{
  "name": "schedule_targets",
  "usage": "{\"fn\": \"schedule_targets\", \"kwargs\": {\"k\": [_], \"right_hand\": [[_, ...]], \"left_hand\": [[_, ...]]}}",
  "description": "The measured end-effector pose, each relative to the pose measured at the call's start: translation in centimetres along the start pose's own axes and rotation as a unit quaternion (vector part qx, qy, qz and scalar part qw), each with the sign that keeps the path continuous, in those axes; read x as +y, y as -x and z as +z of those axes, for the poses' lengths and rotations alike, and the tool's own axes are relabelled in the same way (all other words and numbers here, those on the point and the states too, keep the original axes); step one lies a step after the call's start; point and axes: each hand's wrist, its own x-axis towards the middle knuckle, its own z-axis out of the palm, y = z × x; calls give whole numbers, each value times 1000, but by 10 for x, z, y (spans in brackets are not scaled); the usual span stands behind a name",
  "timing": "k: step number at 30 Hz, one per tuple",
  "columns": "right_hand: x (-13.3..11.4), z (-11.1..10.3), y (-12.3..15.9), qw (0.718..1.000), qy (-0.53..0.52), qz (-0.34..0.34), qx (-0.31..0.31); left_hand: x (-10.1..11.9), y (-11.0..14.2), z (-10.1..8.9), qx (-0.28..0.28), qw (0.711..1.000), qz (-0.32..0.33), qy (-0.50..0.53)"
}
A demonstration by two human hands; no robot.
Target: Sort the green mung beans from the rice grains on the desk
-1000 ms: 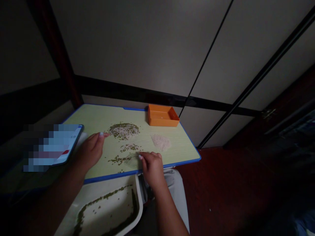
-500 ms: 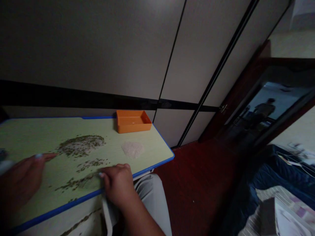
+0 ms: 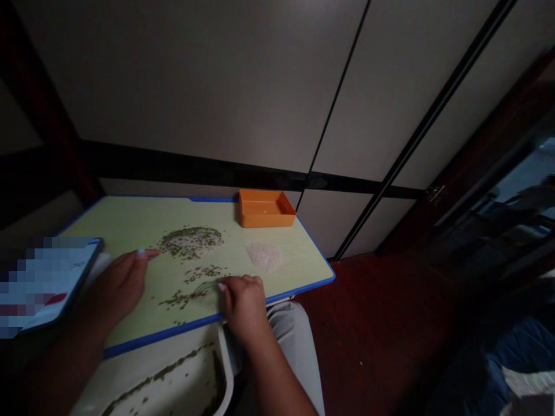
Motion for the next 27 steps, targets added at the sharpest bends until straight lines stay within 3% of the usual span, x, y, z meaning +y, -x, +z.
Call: {"fn": "schedule_targets", "kwargs": {"k": [6, 16, 27], "right_hand": [[1, 1, -1, 1000, 18, 8, 20], [-6, 3, -4, 1000, 9, -3, -9], [13, 8, 0, 995, -88, -14, 45]], "left_hand": [[-2, 2, 3, 24, 1000, 6, 12], [2, 2, 0, -10, 1000, -2, 12], [3, 5, 1, -2, 1000, -7, 11]]}}
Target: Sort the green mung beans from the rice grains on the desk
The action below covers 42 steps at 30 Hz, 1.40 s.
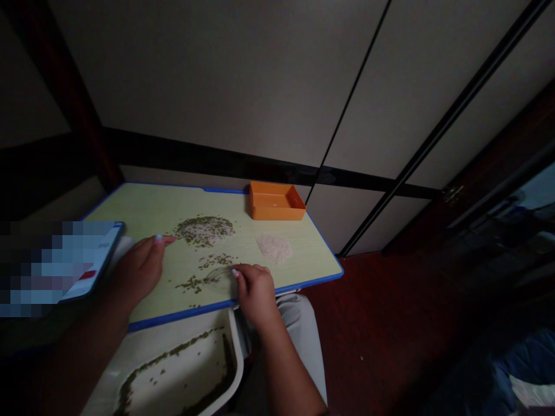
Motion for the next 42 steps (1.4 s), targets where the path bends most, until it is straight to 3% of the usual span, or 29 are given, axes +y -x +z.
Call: {"fn": "schedule_targets", "kwargs": {"k": [21, 29, 42], "right_hand": [[-21, 0, -10, 990, 103, 51, -87], [-25, -3, -10, 989, 101, 46, -101], [-21, -2, -20, 988, 90, 10, -121]], "left_hand": [[-3, -3, 0, 4, 1000, -3, -3], [5, 1, -3, -7, 1000, -12, -8], [-6, -1, 4, 18, 1000, 15, 13]]}}
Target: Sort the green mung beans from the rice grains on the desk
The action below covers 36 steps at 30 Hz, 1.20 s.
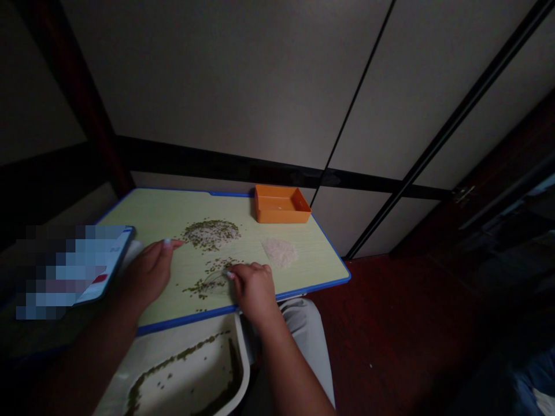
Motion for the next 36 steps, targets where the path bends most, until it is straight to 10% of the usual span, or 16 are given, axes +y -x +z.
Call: {"fn": "schedule_targets", "kwargs": {"k": [25, 31, 36], "right_hand": [[6, 4, 0, 997, -64, -5, 38], [35, -14, 1, 929, -363, -8, 74], [49, -33, -7, 896, -409, 11, 173]], "left_hand": [[-4, 1, 3, 6, 1000, 12, 12], [-2, 3, 1, 7, 1000, 8, 7], [-2, 3, 2, 7, 1000, 15, 11]]}}
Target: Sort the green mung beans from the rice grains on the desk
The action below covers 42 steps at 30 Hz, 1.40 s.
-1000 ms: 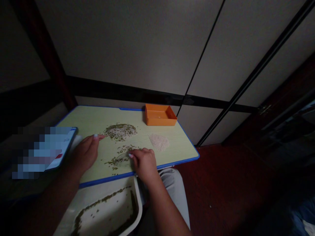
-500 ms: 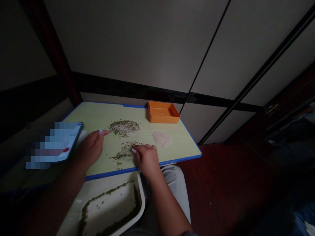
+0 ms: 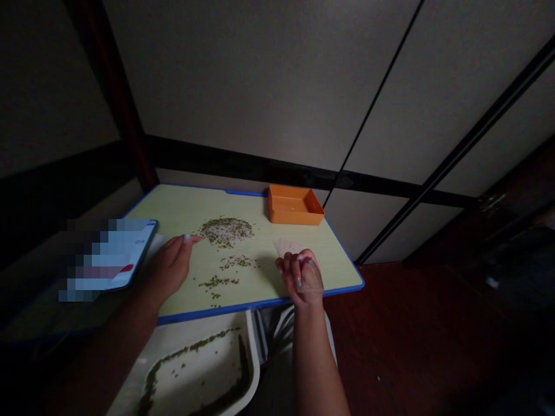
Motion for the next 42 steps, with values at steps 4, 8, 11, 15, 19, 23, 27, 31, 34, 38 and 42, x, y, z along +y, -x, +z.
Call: {"fn": "schedule_targets", "kwargs": {"k": [4, 8, 11, 15, 19, 23, 27, 31, 34, 38, 42], "right_hand": [[5, 23, 1, 995, -3, 49, -84], [12, 49, 12, 986, 110, 36, -123], [14, 53, 17, 978, 164, -4, -128], [15, 49, 17, 970, 202, -35, -129], [14, 51, 16, 956, 255, -51, -133], [12, 54, 16, 946, 297, -42, -127], [9, 56, 16, 936, 331, -32, -116], [7, 56, 16, 929, 346, -29, -128], [6, 58, 15, 923, 358, -29, -139], [5, 60, 14, 915, 372, -39, -150], [6, 60, 15, 908, 386, -43, -159]], "left_hand": [[-2, -1, 0, 3, 1000, -4, -1], [-1, -1, 0, 4, 1000, -1, 0], [0, 0, -1, 2, 1000, -6, -4], [1, 0, -1, 0, 1000, 1, -3], [1, 0, -1, 5, 1000, 3, 1], [1, -1, 0, 3, 1000, -11, -8], [-2, -2, 1, 0, 1000, -3, -2], [-3, -2, 1, 0, 1000, 6, -1], [-2, -2, 0, -2, 1000, 6, -2], [0, -1, -1, -2, 1000, 3, -4], [1, 0, -1, 2, 1000, 4, -6]]}}
